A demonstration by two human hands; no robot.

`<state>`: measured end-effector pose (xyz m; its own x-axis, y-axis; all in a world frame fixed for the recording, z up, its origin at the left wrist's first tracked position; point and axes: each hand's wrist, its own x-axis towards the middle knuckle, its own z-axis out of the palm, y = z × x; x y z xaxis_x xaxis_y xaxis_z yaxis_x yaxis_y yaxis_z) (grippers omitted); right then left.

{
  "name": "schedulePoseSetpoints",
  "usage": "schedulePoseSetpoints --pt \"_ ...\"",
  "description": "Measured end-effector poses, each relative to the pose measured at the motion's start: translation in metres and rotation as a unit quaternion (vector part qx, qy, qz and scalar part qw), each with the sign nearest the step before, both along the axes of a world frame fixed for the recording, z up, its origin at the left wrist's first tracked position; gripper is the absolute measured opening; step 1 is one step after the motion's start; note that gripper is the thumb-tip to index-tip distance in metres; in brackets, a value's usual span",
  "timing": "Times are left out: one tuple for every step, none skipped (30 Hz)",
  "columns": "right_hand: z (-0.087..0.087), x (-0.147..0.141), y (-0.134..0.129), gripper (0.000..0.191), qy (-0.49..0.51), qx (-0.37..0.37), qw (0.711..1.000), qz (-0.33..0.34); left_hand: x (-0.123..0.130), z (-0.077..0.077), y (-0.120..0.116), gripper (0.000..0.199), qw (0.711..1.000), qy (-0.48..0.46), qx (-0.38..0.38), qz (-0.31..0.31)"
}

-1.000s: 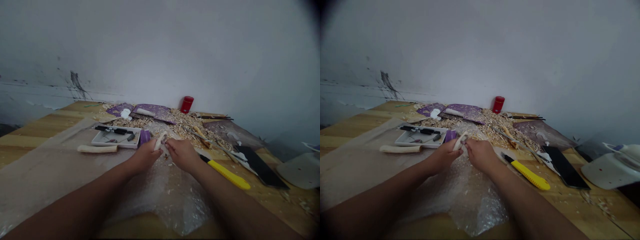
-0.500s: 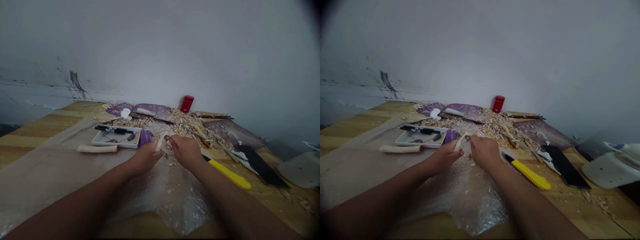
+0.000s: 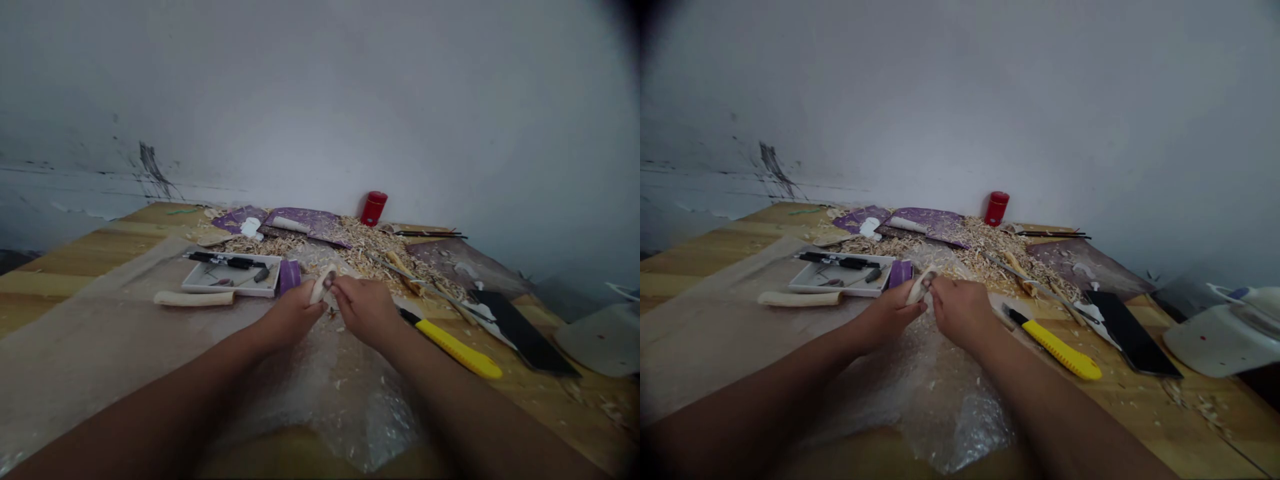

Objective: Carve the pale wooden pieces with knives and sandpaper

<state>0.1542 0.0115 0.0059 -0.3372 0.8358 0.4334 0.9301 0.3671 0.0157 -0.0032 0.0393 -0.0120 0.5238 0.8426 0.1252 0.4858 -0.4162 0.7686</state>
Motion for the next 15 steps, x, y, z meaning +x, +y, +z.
schedulePoseSetpoints --pt "0.0000 -0.0004 -0.0003 0.025 -0.002 -0.004 1.000 0.011 -0.0004 -0.0002 0.0001 0.022 1.000 -0.008 0.002 -0.004" --pt "0.0000 -0.0007 -0.0005 0.025 -0.002 -0.005 1.000 0.009 -0.0007 -0.0002 0.0002 0.022 1.000 -0.014 0.004 -0.006" --pt "-0.0001 -0.0007 -0.0005 0.025 0.000 -0.004 1.000 -0.003 -0.0010 -0.0003 0.0002 0.022 1.000 -0.014 0.003 -0.007" --pt "-0.0003 -0.0006 -0.0003 0.026 0.005 -0.001 1.000 -0.021 -0.0011 -0.0003 0.0002 0.022 1.000 -0.009 0.000 -0.005" --pt "-0.0005 -0.0003 -0.0002 0.027 0.011 0.003 0.999 -0.037 -0.0012 -0.0002 0.0002 0.022 1.000 -0.005 -0.005 -0.003" --pt "-0.0007 -0.0001 -0.0001 0.027 0.017 0.006 0.999 -0.042 -0.0011 -0.0002 0.0001 0.022 1.000 -0.003 -0.009 -0.002" --pt "-0.0010 0.0000 -0.0001 0.027 0.020 0.007 0.999 -0.035 -0.0010 -0.0001 0.0001 0.022 1.000 -0.007 -0.011 -0.005" --pt "-0.0011 0.0000 -0.0003 0.027 0.019 0.005 1.000 -0.016 -0.0009 0.0000 0.0001 0.021 1.000 -0.016 -0.012 -0.011" --pt "-0.0012 0.0000 -0.0005 0.026 0.017 0.003 1.000 0.005 -0.0008 0.0002 0.0001 0.021 0.999 -0.028 -0.013 -0.017" --pt "-0.0011 0.0000 -0.0006 0.026 0.012 0.001 1.000 0.022 -0.0007 0.0004 0.0001 0.020 0.999 -0.038 -0.016 -0.021" --pt "-0.0009 0.0001 -0.0005 0.026 0.009 0.000 1.000 0.027 -0.0006 0.0007 0.0001 0.019 0.999 -0.041 -0.021 -0.023" --pt "-0.0006 0.0002 -0.0003 0.026 0.009 0.002 1.000 0.018 -0.0005 0.0011 0.0000 0.019 0.999 -0.040 -0.027 -0.024" --pt "-0.0004 0.0005 0.0001 0.026 0.012 0.006 1.000 0.000 -0.0003 0.0017 -0.0001 0.018 0.998 -0.036 -0.034 -0.024" --pt "-0.0001 0.0006 0.0004 0.027 0.017 0.013 1.000 -0.020 -0.0002 0.0023 -0.0004 0.018 0.998 -0.032 -0.041 -0.024" --pt "0.0000 0.0006 0.0005 0.027 0.022 0.020 0.999 -0.037 0.0000 0.0029 -0.0007 0.018 0.998 -0.031 -0.050 -0.024"
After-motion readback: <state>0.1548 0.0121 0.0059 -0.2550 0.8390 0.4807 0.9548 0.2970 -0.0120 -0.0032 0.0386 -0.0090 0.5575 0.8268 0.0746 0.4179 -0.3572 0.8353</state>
